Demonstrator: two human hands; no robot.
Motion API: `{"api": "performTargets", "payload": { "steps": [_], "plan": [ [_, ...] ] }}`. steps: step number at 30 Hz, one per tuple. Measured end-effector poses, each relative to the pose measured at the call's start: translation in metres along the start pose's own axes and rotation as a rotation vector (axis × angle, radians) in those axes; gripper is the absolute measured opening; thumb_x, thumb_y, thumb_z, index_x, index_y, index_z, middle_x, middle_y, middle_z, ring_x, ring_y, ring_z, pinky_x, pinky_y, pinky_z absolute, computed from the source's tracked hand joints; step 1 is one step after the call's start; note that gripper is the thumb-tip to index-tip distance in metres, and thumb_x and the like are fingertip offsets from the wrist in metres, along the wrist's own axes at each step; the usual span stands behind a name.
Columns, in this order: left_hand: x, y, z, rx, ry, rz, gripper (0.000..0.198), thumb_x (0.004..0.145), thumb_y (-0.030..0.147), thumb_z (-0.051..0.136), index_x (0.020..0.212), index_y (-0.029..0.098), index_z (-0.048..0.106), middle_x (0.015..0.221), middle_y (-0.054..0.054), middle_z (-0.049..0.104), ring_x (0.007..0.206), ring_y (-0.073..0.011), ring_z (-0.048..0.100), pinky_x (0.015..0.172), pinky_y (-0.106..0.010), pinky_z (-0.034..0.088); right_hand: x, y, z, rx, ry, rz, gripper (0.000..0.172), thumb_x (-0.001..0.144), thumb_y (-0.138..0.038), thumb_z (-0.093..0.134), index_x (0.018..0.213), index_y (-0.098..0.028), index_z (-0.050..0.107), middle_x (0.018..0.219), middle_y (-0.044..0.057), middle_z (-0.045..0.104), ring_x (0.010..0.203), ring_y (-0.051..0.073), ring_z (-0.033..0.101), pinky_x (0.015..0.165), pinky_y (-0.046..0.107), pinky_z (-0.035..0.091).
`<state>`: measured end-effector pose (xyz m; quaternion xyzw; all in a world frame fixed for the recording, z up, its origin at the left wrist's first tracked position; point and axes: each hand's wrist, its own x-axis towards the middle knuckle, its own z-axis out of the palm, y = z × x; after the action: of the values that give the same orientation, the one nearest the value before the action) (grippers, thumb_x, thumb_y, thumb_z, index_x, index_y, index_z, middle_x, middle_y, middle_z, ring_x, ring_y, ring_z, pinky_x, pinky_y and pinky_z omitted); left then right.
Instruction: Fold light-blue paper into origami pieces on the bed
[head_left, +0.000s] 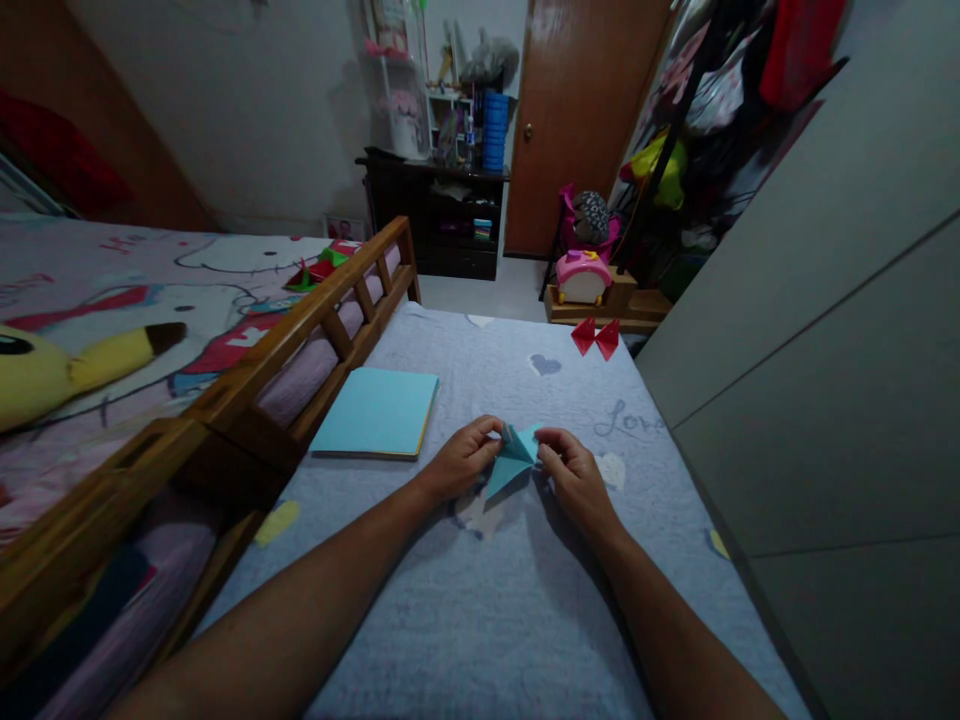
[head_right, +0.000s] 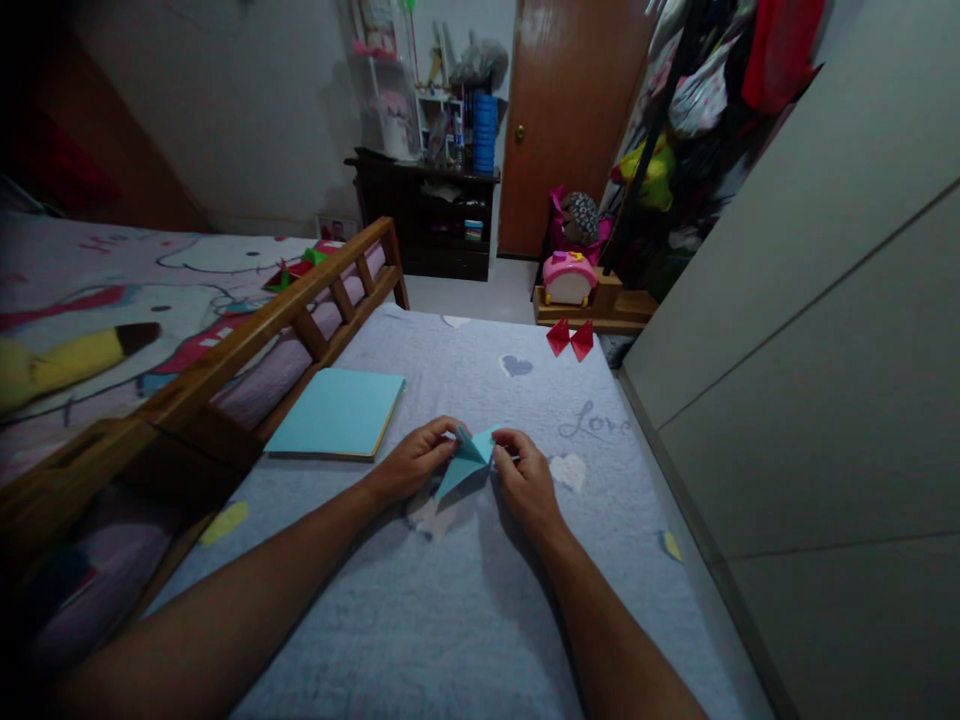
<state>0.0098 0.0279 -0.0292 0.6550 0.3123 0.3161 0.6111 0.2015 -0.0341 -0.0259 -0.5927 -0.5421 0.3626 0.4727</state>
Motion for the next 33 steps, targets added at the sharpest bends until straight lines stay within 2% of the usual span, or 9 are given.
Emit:
{"api": "performTargets", "payload": {
  "steps": [4, 8, 12, 16, 20, 24, 26, 29, 33],
  "plan": [
    [0.0014, -0.0003, 0.0007, 0.033, 0.057, 0.024, 0.023, 0.087, 0.028, 0.058, 0.107, 0.017, 0.056, 0.082, 0.001, 0.056, 0.063, -0.0086, 0.048, 0.057, -0.019, 0.037, -0.0021, -0.0033, 0.0003, -0.142, 0.032, -0.159, 0.013, 0.083, -0.026, 0.059, 0.087, -0.021, 0.07, 0.083, 0.003, 0.061, 0.078, 0.019, 0.059, 0.074, 0.032, 0.048],
    [0.0013, -0.0029, -0.0002, -0.009, 0.051, 0.047, 0.064, 0.081, 0.019, 0.061, 0.14, 0.027, 0.037, 0.114, -0.004, 0.056, 0.063, -0.0044, 0.047, 0.057, -0.017, 0.038, -0.0037, -0.0055, 0.0013, -0.238, 0.038, -0.312, 0.025, 0.083, -0.017, 0.056, 0.103, -0.023, 0.07, 0.099, 0.007, 0.062, 0.099, 0.025, 0.057, 0.092, 0.042, 0.046],
    [0.0001, -0.0029, -0.0005, -0.082, -0.025, 0.049, 0.092, 0.08, 0.017, 0.065, 0.152, 0.036, 0.011, 0.121, -0.006, 0.051, 0.065, -0.0031, 0.049, 0.058, -0.016, 0.04, -0.0039, -0.0066, 0.0021, -0.206, -0.128, -0.407, 0.055, 0.081, -0.006, 0.046, 0.13, -0.027, 0.058, 0.13, 0.008, 0.058, 0.124, 0.025, 0.048, 0.109, 0.049, 0.035],
    [-0.0014, -0.0018, -0.0003, -0.104, -0.062, 0.018, 0.101, 0.079, 0.019, 0.069, 0.153, 0.041, 0.003, 0.125, -0.007, 0.049, 0.064, -0.0019, 0.051, 0.057, -0.017, 0.04, -0.004, -0.0071, 0.0023, -0.178, -0.259, -0.417, 0.042, 0.081, -0.006, 0.047, 0.112, -0.028, 0.065, 0.132, 0.006, 0.057, 0.128, 0.023, 0.046, 0.111, 0.049, 0.034],
    [-0.0008, -0.0042, -0.0014, -0.173, -0.044, -0.025, 0.094, 0.079, 0.025, 0.072, 0.152, 0.035, 0.014, 0.124, -0.008, 0.052, 0.068, -0.0045, 0.057, 0.06, -0.018, 0.043, -0.003, -0.0069, 0.0018, -0.164, -0.241, -0.361, 0.027, 0.082, -0.009, 0.051, 0.094, -0.026, 0.066, 0.126, 0.006, 0.059, 0.124, 0.023, 0.049, 0.108, 0.047, 0.036],
    [0.0008, -0.006, -0.0038, -0.334, 0.09, -0.057, 0.073, 0.082, 0.044, 0.069, 0.143, 0.027, 0.033, 0.125, -0.01, 0.053, 0.081, -0.0116, 0.064, 0.067, -0.022, 0.048, 0.0015, -0.0048, -0.0003, -0.108, -0.102, -0.317, 0.019, 0.081, -0.01, 0.052, 0.086, -0.024, 0.064, 0.106, 0.006, 0.064, 0.107, 0.022, 0.058, 0.096, 0.041, 0.044],
    [0.0007, -0.0053, -0.0043, -0.379, 0.125, -0.041, 0.078, 0.077, 0.051, 0.074, 0.141, 0.028, 0.036, 0.133, -0.012, 0.049, 0.092, -0.0175, 0.066, 0.072, -0.026, 0.051, 0.0033, -0.0037, -0.0011, -0.088, -0.029, -0.287, 0.013, 0.084, -0.015, 0.053, 0.086, -0.023, 0.063, 0.096, 0.006, 0.064, 0.096, 0.021, 0.06, 0.086, 0.036, 0.047],
    [-0.0006, -0.003, -0.0034, -0.319, 0.08, -0.022, 0.093, 0.059, 0.044, 0.089, 0.138, 0.029, 0.042, 0.147, -0.014, 0.035, 0.102, -0.0223, 0.064, 0.077, -0.03, 0.054, 0.0027, -0.0036, 0.0001, -0.093, 0.009, -0.273, 0.011, 0.087, -0.019, 0.052, 0.087, -0.022, 0.063, 0.092, 0.005, 0.065, 0.085, 0.019, 0.061, 0.074, 0.031, 0.047],
    [-0.0026, -0.0019, -0.0004, -0.115, 0.084, -0.004, 0.08, 0.058, 0.034, 0.09, 0.129, 0.028, 0.053, 0.156, -0.011, 0.017, 0.117, -0.0283, 0.057, 0.087, -0.035, 0.055, -0.0029, -0.0067, 0.0043, -0.076, -0.028, -0.25, 0.016, 0.087, -0.017, 0.049, 0.092, -0.021, 0.064, 0.092, 0.005, 0.068, 0.081, 0.018, 0.063, 0.071, 0.029, 0.048]
  ]
}}
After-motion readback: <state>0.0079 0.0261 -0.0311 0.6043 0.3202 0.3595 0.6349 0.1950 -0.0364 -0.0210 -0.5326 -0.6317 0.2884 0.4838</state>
